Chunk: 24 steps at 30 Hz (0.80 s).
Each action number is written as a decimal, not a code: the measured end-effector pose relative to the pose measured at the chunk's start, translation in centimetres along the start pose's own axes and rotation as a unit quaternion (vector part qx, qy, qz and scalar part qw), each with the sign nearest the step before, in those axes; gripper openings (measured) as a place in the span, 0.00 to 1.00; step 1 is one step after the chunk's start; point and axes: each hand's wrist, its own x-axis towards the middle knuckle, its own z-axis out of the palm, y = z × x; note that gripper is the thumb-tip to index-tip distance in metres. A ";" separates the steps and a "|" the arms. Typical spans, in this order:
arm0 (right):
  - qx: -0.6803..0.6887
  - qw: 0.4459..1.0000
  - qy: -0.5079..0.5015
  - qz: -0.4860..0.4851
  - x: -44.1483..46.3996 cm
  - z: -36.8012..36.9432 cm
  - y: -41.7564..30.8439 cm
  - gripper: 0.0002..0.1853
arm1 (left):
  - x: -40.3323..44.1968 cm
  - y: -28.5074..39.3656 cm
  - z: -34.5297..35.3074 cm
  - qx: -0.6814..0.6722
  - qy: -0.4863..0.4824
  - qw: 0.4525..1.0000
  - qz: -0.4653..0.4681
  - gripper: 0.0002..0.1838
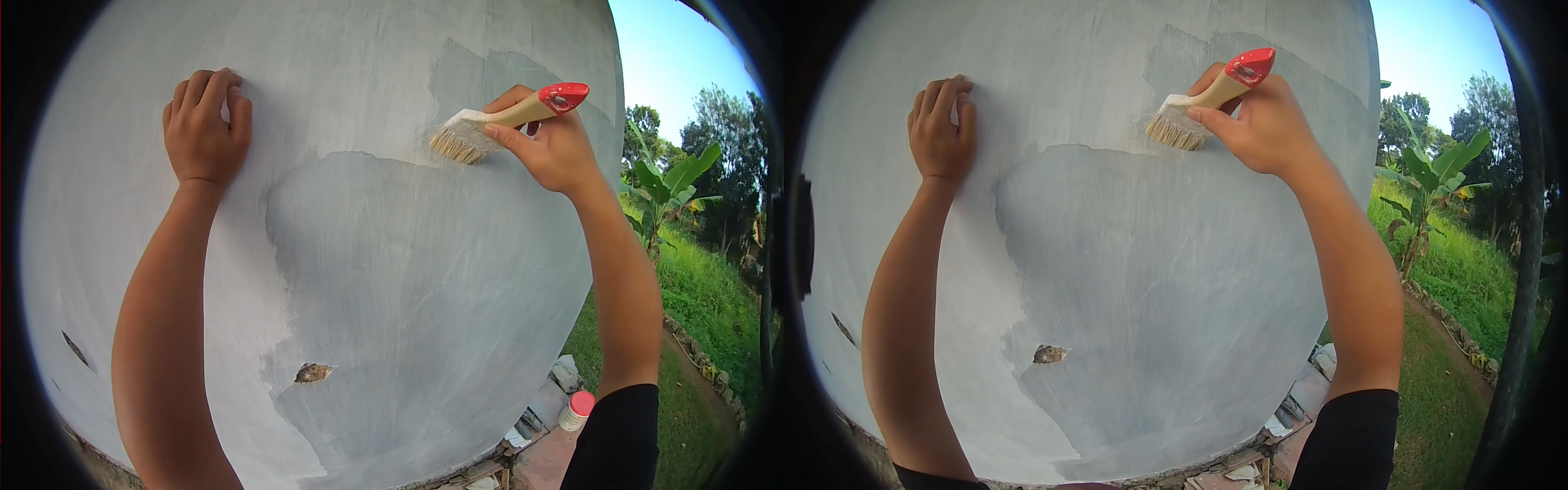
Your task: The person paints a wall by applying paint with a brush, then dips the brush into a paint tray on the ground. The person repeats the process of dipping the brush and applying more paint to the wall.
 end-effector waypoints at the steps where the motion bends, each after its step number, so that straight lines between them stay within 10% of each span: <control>1: 0.024 0.999 0.039 -0.017 0.3 0.1 0.5 0.09 | 0.0 0.0 0.0 0.003 -0.002 1.000 -0.001 0.08; 8: 0.037 0.999 -0.035 -0.009 -0.8 -0.1 0.4 0.09 | 0.1 0.2 0.2 0.006 0.042 0.999 0.023 0.06; 14: 0.044 0.988 0.145 -0.017 1.1 0.3 0.5 0.06 | 0.1 0.1 0.2 0.015 0.038 0.999 0.021 0.06; 16: -0.121 0.954 0.167 -0.220 2.0 0.9 1.5 0.08 | 0.1 0.1 0.2 0.010 0.039 0.999 0.020 0.06; 24: 0.058 0.964 -0.207 -0.154 -5.4 1.8 -3.8 0.07 | 0.2 0.2 0.2 0.004 0.056 0.998 0.028 0.04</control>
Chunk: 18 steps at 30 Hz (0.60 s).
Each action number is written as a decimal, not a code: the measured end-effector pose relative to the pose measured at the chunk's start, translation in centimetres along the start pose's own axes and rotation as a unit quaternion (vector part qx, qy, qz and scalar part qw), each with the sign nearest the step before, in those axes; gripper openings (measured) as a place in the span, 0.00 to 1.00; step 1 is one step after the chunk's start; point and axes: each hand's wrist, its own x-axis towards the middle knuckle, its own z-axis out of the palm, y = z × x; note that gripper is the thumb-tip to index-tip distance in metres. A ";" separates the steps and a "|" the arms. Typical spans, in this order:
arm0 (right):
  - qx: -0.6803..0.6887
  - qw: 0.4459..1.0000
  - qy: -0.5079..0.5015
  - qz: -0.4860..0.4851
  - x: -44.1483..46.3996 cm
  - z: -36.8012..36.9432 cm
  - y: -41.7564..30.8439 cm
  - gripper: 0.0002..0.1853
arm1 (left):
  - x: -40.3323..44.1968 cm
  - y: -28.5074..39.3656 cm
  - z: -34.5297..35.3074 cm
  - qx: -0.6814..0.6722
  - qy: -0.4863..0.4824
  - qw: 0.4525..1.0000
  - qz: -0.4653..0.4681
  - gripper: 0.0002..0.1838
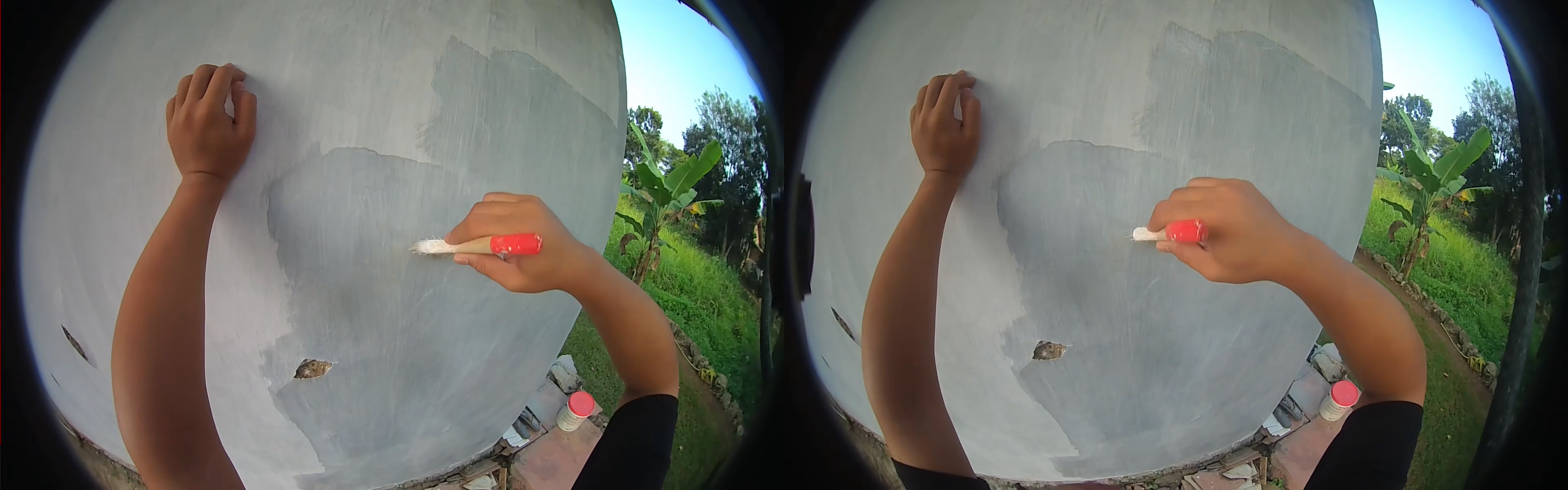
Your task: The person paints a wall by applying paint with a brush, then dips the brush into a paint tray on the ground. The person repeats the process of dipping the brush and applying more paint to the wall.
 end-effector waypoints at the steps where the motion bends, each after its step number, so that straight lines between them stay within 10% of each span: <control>1: 0.014 0.999 0.010 0.037 0.5 -0.8 0.7 0.06 | 0.0 0.1 -0.1 0.002 -0.003 1.000 -0.004 0.04; 9: -0.183 0.931 0.314 -0.036 4.7 -4.9 7.4 0.09 | -0.1 -0.1 0.2 0.002 0.003 1.000 -0.005 0.04; 11: -0.304 0.931 0.196 -0.053 3.0 -2.3 5.1 0.12 | -0.1 -0.3 0.2 -0.004 0.004 1.000 0.000 0.04; 18: 0.077 0.991 0.028 0.111 0.7 -2.2 1.2 0.05 | -0.3 -0.1 0.0 0.008 -0.059 0.998 -0.029 0.08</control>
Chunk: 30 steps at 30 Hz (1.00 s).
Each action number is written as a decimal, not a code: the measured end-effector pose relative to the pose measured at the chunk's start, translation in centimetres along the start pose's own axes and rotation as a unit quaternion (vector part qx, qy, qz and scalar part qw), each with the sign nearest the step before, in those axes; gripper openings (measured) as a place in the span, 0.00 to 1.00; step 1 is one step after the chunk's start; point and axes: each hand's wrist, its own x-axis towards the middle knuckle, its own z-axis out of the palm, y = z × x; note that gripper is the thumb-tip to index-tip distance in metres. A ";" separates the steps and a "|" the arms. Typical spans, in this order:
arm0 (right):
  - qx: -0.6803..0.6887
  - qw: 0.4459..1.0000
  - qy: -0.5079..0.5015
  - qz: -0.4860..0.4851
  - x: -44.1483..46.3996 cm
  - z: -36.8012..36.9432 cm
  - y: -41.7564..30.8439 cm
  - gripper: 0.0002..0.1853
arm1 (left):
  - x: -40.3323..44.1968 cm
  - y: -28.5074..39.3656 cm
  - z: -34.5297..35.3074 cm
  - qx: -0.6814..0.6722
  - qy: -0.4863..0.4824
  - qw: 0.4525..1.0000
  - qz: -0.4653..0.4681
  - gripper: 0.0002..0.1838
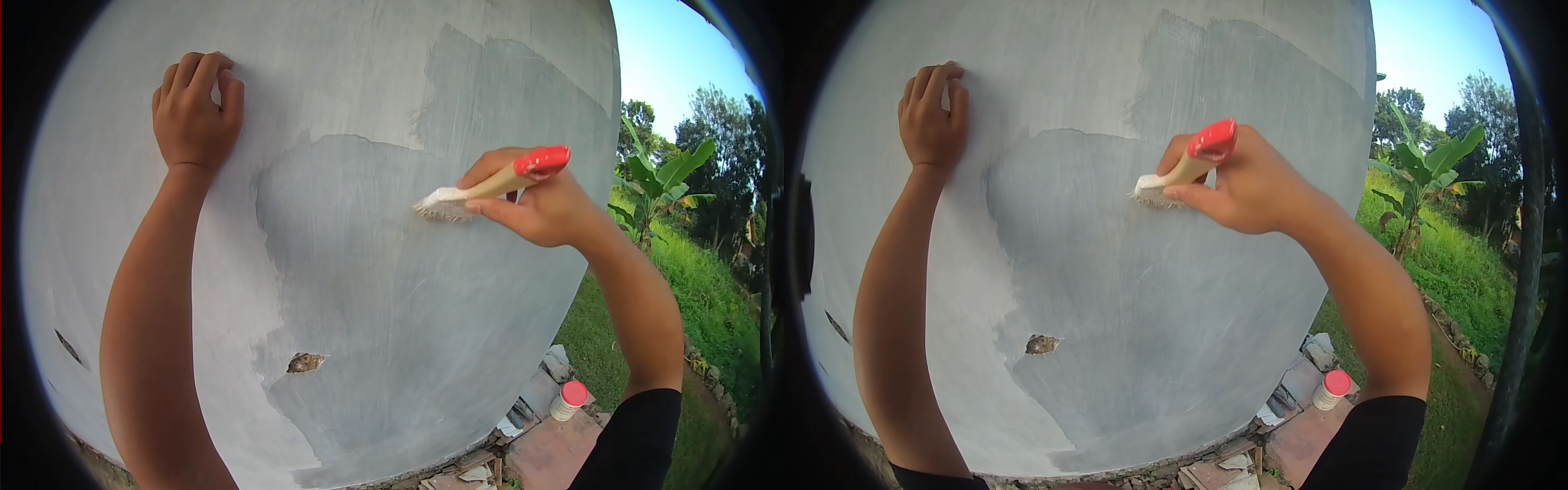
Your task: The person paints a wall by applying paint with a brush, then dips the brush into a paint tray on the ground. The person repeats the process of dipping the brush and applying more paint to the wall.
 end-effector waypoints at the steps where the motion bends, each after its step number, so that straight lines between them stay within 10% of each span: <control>1: -0.051 0.998 0.039 -0.003 1.3 -1.6 0.7 0.07 | 0.0 0.0 -0.1 0.002 0.002 1.000 0.000 0.08; 7: -0.180 0.933 0.305 -0.064 6.8 -6.9 5.7 0.10 | 0.2 0.0 0.2 -0.011 0.059 0.998 0.023 0.04; 10: -0.315 0.879 0.310 -0.180 4.0 -3.0 6.4 0.08 | 0.3 -0.1 0.2 -0.012 0.059 0.998 0.024 0.04; 18: -0.129 0.984 -0.016 -0.119 -5.6 4.5 0.7 0.09 | 0.3 -0.1 0.3 -0.011 0.061 0.998 0.026 0.03; 23: -0.257 0.905 0.305 -0.147 3.4 -3.6 4.2 0.06 | 0.0 -0.4 0.3 -0.009 0.044 0.999 0.013 0.05; 26: -0.150 0.934 0.322 -0.025 4.9 -4.1 3.9 0.07 | -0.1 -0.3 0.3 -0.012 0.016 1.000 -0.003 0.07; 28: -0.160 0.930 0.310 -0.113 4.1 -1.8 3.9 0.05 | -0.2 -0.4 0.3 -0.013 0.013 1.000 -0.005 0.07; 30: -0.278 0.945 0.126 -0.119 1.5 1.2 1.5 0.06 | -0.2 -0.5 0.4 -0.013 0.020 1.000 -0.001 0.07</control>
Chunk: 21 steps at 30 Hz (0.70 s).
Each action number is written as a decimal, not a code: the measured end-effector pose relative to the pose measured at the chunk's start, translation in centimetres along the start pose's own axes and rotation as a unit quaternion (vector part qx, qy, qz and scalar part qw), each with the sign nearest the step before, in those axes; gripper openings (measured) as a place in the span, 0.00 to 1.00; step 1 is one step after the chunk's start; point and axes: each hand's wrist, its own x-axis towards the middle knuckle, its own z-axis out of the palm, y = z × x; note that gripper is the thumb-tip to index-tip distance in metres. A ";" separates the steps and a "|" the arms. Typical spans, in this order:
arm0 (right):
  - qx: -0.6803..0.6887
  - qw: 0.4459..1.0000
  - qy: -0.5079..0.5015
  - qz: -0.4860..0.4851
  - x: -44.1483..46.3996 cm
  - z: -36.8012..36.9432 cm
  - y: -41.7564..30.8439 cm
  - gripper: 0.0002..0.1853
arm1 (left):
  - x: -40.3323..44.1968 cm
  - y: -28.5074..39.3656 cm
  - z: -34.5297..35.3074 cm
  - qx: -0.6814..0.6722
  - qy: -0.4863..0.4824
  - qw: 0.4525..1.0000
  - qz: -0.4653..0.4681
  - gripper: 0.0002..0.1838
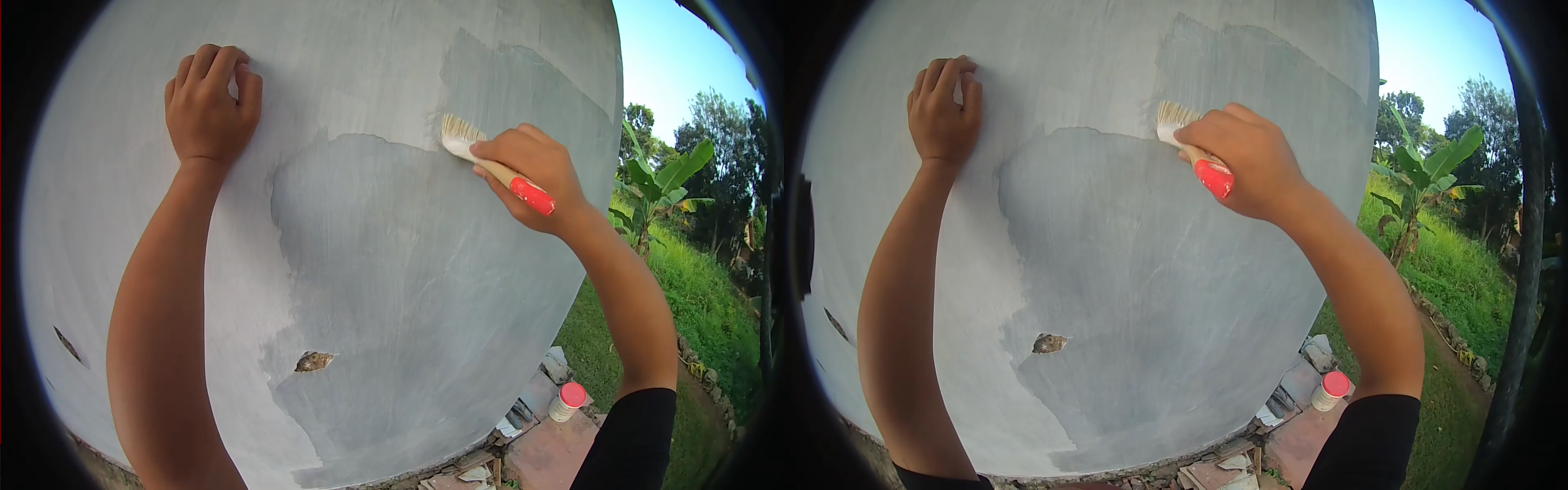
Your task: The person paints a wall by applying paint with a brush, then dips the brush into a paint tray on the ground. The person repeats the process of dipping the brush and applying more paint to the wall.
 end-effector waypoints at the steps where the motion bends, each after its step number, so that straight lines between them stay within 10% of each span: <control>1: 0.002 1.000 -0.001 -0.003 -0.3 0.0 -0.9 0.06 | 0.1 -0.2 0.0 0.002 -0.001 1.000 -0.002 0.07; 6: 0.339 0.865 0.241 0.279 0.4 0.2 -1.6 0.09 | -0.1 -0.1 0.0 0.003 -0.016 1.000 -0.003 0.06; 10: 0.319 0.781 0.346 0.410 1.1 3.5 -0.6 0.11 | 0.1 0.1 -0.2 0.018 -0.032 0.999 -0.013 0.08; 15: 0.389 0.692 0.457 0.400 1.3 4.7 -2.6 0.11 | 0.2 -0.3 -0.1 0.038 -0.050 0.998 -0.011 0.09; 21: 0.157 0.784 0.437 0.413 1.1 4.7 -1.6 0.10 | 0.2 -1.0 0.6 0.033 -0.003 0.999 0.028 0.07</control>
